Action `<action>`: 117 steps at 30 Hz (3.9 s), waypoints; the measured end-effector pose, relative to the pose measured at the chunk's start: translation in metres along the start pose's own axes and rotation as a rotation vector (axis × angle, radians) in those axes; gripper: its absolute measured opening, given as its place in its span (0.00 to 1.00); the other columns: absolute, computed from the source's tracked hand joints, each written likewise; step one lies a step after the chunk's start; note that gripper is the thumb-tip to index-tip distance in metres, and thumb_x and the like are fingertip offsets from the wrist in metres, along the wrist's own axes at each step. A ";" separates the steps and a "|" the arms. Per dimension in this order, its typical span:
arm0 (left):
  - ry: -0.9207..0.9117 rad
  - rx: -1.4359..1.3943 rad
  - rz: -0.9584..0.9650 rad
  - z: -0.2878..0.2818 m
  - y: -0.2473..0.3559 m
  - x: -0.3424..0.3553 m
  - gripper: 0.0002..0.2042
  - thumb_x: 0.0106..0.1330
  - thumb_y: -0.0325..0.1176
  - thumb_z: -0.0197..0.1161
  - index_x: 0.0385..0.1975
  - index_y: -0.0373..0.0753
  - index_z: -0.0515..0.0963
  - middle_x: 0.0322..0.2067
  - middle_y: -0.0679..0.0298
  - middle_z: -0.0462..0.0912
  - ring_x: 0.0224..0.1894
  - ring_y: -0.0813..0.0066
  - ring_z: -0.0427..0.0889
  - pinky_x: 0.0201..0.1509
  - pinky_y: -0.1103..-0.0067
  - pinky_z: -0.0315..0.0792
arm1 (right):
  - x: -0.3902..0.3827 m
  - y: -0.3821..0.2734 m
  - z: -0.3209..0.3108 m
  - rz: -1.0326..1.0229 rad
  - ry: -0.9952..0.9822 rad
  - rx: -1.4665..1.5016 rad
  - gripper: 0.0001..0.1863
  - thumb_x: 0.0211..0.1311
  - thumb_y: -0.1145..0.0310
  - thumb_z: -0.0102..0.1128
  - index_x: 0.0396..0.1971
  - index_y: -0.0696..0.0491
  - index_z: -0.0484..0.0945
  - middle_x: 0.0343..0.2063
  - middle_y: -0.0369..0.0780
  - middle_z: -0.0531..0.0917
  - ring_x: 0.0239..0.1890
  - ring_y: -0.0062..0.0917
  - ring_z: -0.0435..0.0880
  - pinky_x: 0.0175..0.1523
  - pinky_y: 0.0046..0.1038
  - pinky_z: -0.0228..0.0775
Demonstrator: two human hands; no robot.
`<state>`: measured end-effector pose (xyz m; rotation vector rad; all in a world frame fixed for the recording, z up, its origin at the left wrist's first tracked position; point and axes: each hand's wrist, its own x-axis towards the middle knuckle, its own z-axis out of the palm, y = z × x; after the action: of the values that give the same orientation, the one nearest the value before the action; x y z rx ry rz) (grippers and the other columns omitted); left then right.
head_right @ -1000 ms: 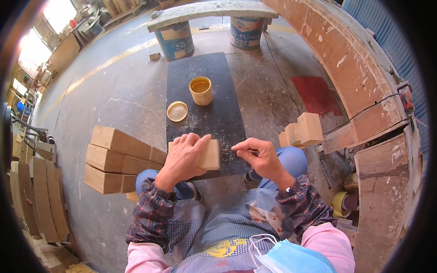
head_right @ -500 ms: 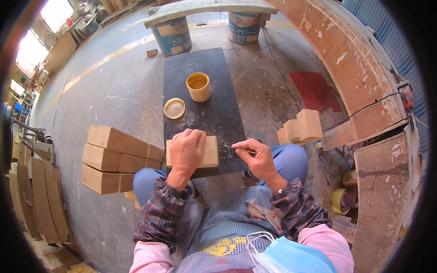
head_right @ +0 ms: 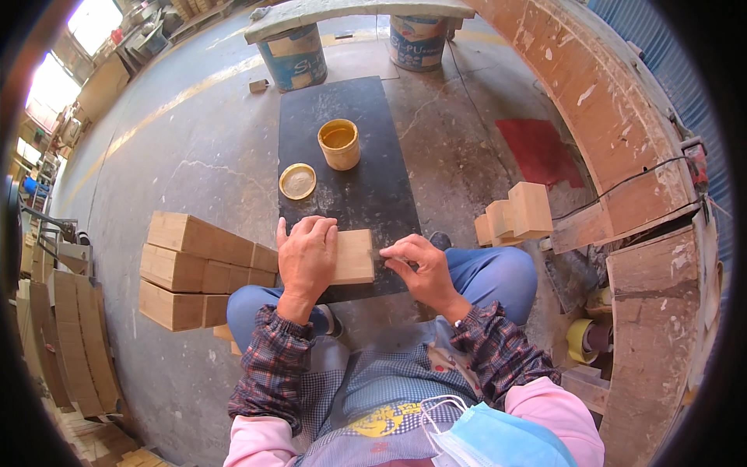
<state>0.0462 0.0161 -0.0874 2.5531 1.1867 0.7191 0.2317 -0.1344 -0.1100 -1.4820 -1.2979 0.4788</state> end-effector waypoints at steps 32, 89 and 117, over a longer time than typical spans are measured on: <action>-0.024 0.080 0.011 0.001 0.001 0.000 0.11 0.78 0.40 0.59 0.41 0.48 0.89 0.42 0.67 0.90 0.52 0.64 0.87 0.80 0.51 0.59 | 0.002 -0.026 -0.022 -0.133 -0.230 -0.175 0.08 0.64 0.73 0.75 0.42 0.50 0.92 0.33 0.39 0.87 0.37 0.33 0.87 0.42 0.31 0.79; -0.038 0.074 0.000 0.001 0.001 -0.001 0.12 0.79 0.40 0.58 0.39 0.47 0.88 0.41 0.67 0.90 0.52 0.64 0.87 0.79 0.51 0.59 | -0.001 -0.007 -0.015 0.274 -0.212 0.312 0.07 0.74 0.76 0.68 0.47 0.55 0.90 0.38 0.34 0.89 0.44 0.17 0.87 0.52 0.21 0.79; 0.025 0.054 0.031 0.004 0.000 -0.001 0.10 0.75 0.38 0.59 0.34 0.46 0.85 0.37 0.66 0.88 0.49 0.63 0.86 0.78 0.48 0.61 | 0.000 0.028 0.003 0.456 -0.139 0.549 0.10 0.79 0.73 0.63 0.53 0.57 0.86 0.44 0.34 0.90 0.48 0.16 0.87 0.55 0.21 0.78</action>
<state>0.0479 0.0154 -0.0908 2.6196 1.1920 0.7379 0.2426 -0.1294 -0.1357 -1.2751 -0.8221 1.1533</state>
